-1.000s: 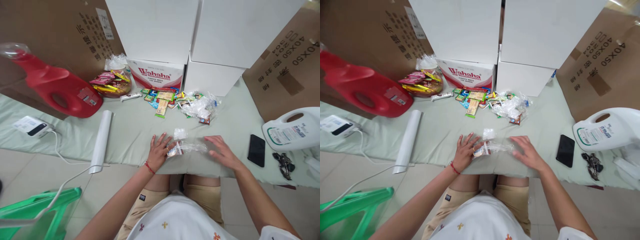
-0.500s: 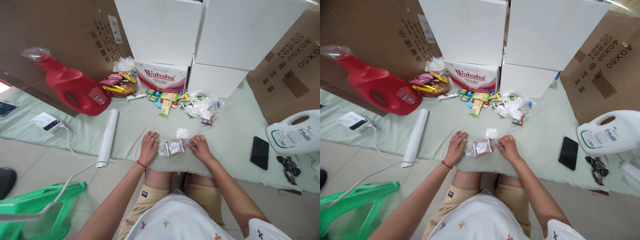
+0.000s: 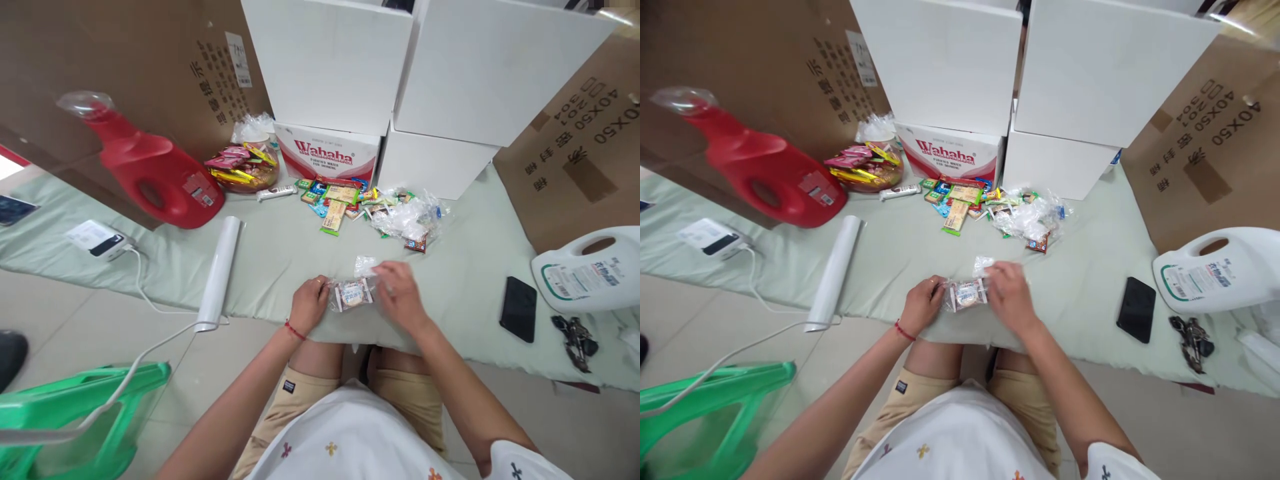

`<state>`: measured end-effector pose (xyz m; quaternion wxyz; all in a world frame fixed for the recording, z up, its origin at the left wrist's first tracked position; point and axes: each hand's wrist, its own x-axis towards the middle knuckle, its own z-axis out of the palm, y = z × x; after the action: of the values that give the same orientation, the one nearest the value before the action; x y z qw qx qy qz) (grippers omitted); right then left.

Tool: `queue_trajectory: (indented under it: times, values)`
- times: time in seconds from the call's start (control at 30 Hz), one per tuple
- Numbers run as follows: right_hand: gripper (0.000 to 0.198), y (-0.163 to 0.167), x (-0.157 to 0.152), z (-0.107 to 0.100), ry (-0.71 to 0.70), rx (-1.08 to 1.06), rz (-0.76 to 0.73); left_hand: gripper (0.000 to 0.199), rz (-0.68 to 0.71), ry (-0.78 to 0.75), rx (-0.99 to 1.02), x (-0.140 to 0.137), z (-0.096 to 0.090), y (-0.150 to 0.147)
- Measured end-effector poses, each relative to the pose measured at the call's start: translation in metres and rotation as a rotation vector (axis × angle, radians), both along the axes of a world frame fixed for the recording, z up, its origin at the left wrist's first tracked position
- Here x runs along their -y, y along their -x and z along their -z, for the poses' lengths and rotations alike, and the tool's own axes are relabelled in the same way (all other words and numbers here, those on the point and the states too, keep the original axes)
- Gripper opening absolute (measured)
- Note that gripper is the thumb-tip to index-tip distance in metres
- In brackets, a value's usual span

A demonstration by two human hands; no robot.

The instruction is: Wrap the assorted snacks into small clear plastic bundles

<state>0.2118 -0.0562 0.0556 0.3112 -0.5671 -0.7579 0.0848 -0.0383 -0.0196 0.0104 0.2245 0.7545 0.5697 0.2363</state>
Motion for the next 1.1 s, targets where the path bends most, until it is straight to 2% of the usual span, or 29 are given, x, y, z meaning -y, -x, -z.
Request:
queue_trajectory:
  times: [0.07,0.13,0.27,0.37,0.5,0.6,0.67,0.73,0.83,0.9,0.93,1.0,1.1]
  values:
    - [0.033,0.028,0.003,0.000,0.065,0.051,-0.152,0.020,-0.063,0.062,0.045,0.000,-0.004,-0.001]
    - [0.033,0.043,0.000,0.006,0.150,0.098,-0.202,0.018,-0.120,0.132,0.131,0.001,-0.008,0.002]
    - [0.033,0.039,-0.011,0.017,0.237,-0.002,-0.253,0.025,-0.237,0.435,0.513,0.004,-0.020,0.010]
    - [0.034,0.034,-0.016,0.021,0.290,-0.110,-0.272,0.037,-0.349,0.619,0.826,0.007,-0.034,0.002]
    - [0.035,0.039,-0.019,0.025,0.359,-0.180,-0.255,0.034,-0.261,0.689,0.984,0.010,-0.043,-0.032]
    - [0.044,0.036,-0.019,0.026,0.393,-0.247,-0.278,0.024,-0.186,0.586,0.861,0.017,-0.039,-0.055]
    - [0.058,0.023,-0.018,0.024,0.447,-0.325,-0.311,0.026,-0.105,0.376,0.652,0.026,-0.033,-0.064]
    - [0.061,0.004,-0.016,0.021,0.499,-0.416,-0.268,0.033,0.011,0.131,0.401,0.037,-0.028,-0.069]
    - [0.048,-0.026,-0.015,0.020,0.384,-0.411,0.028,0.050,0.122,-0.084,0.083,0.052,-0.019,-0.073]
    - [0.045,-0.041,-0.015,0.024,0.287,-0.263,0.205,0.057,0.152,-0.156,-0.047,0.058,-0.012,-0.074]
    - [0.046,-0.045,-0.016,0.026,0.288,-0.185,0.247,0.058,0.158,-0.190,-0.088,0.059,-0.009,-0.074]
    - [0.040,-0.051,-0.016,0.032,0.372,-0.095,0.243,0.058,0.165,-0.251,-0.128,0.059,-0.003,-0.073]
    - [0.021,-0.057,-0.016,0.037,0.430,-0.159,0.184,0.057,0.178,-0.299,-0.147,0.056,0.002,-0.071]
